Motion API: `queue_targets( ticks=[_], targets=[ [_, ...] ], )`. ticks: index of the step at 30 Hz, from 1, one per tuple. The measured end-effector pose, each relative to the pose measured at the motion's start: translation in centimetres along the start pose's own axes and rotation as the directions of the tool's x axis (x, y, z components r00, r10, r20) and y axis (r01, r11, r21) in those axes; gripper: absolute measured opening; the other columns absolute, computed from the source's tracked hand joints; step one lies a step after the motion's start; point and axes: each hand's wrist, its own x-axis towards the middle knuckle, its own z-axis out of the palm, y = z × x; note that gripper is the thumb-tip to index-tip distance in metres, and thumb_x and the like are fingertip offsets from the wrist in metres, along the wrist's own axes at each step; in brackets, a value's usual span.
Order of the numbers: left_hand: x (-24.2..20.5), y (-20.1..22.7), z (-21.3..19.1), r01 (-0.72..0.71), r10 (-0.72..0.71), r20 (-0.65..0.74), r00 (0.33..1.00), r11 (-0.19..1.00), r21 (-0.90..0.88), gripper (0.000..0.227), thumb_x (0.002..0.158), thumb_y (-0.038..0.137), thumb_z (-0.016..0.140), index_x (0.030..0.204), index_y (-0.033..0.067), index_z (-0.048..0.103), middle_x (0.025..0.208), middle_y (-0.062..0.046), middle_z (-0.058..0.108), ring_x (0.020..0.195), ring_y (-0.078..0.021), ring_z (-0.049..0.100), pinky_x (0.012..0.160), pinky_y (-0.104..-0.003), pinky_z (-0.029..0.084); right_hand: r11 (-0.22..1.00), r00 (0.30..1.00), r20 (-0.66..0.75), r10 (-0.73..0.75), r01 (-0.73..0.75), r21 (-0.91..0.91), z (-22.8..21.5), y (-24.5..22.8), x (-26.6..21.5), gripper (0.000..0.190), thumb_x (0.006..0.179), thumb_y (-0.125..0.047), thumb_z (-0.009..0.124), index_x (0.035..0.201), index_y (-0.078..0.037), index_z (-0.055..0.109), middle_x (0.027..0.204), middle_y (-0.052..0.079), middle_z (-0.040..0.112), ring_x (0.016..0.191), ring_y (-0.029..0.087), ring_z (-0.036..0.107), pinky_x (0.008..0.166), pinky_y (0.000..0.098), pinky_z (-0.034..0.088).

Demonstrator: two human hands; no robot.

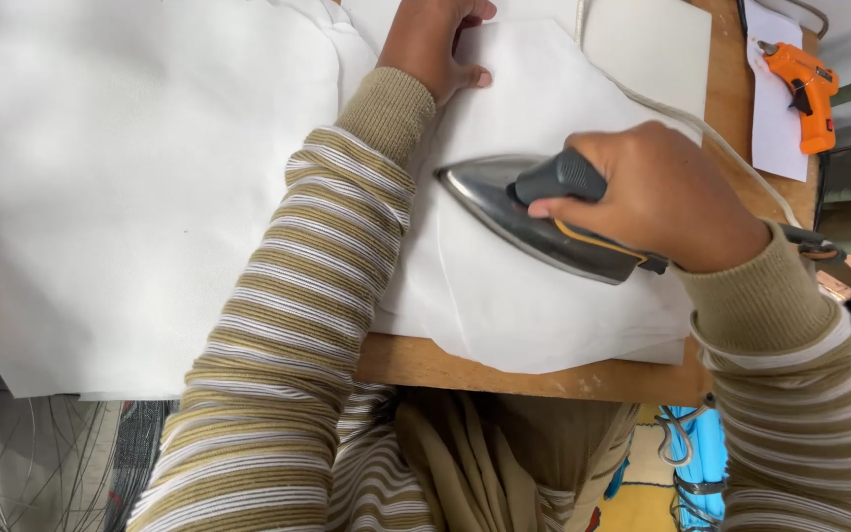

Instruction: Ironing individual pieces of white fabric on a wooden workbench.

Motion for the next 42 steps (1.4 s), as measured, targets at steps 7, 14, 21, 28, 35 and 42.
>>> queue_targets(
  ticks=[7,14,21,28,35,42],
  targets=[
    [-0.2,0.1,-0.1,-0.004,0.004,0.016,1.000,1.000,-0.030,0.066,0.055,0.019,0.105,0.112,0.0138,0.072,0.111,-0.004,0.075,0.099,-0.0223,0.070,0.084,-0.031,0.053,0.976,0.975,0.155,-0.162,0.181,-0.122,2.1,0.9,-3.0,0.047,0.088,-0.061,0.074,0.076,-0.018,0.057,0.047,-0.001,0.051,0.043,0.015,0.047,0.048,0.0330,0.034],
    [-0.3,0.2,-0.2,0.034,-0.033,0.036,0.999,0.999,-0.037,0.063,0.057,0.019,0.104,0.111,0.0152,0.072,0.110,-0.002,0.075,0.099,-0.0185,0.071,0.086,-0.028,0.055,0.909,0.923,0.117,-0.366,0.382,-0.168,5.2,2.4,-6.8,0.048,0.089,-0.064,0.073,0.076,-0.021,0.056,0.045,-0.002,0.046,0.040,0.016,0.044,0.043,0.0357,0.034],
    [0.1,-0.1,0.2,0.005,-0.004,-0.008,1.000,0.992,0.122,0.065,0.053,0.029,0.105,0.111,0.0220,0.077,0.107,0.003,0.075,0.093,-0.0224,0.066,0.082,-0.033,0.049,0.884,0.899,0.161,-0.407,0.432,-0.180,5.7,3.6,-10.6,0.048,0.089,-0.063,0.076,0.080,-0.021,0.054,0.051,-0.002,0.049,0.041,0.018,0.045,0.042,0.0383,0.033],
    [-5.4,8.3,-0.6,-0.186,0.119,0.163,0.979,0.847,0.499,0.073,0.074,0.025,0.086,0.139,0.0060,0.057,0.143,-0.027,0.050,0.133,-0.0435,0.046,0.112,-0.053,0.036,0.992,0.992,0.001,0.128,-0.128,0.019,0.4,7.3,-12.1,0.041,0.076,-0.058,0.074,0.099,-0.025,0.078,0.066,0.001,0.075,0.059,0.017,0.066,0.056,0.0333,0.046],
    [-21.9,19.0,-0.8,-0.320,0.050,0.410,0.911,0.713,0.624,0.102,0.094,0.081,0.027,0.158,0.0021,0.033,0.166,-0.023,0.029,0.154,-0.0424,0.026,0.126,-0.056,0.018,0.992,0.897,-0.443,0.005,-0.060,-0.110,-0.9,13.2,-8.0,0.047,0.110,-0.045,0.082,0.092,-0.005,0.067,0.075,0.013,0.061,0.071,0.030,0.057,0.065,0.0433,0.039],
    [-24.2,24.4,-2.9,-0.317,-0.029,0.513,0.858,0.756,0.573,0.099,0.095,0.079,0.002,0.162,0.0090,0.020,0.162,-0.018,0.034,0.151,-0.0380,0.028,0.125,-0.061,0.011,0.996,0.930,-0.367,0.010,0.024,0.090,-1.4,5.8,-3.8,0.037,0.100,-0.037,0.081,0.098,-0.001,0.074,0.082,0.012,0.072,0.072,0.024,0.064,0.063,0.0383,0.048]
  ],
)
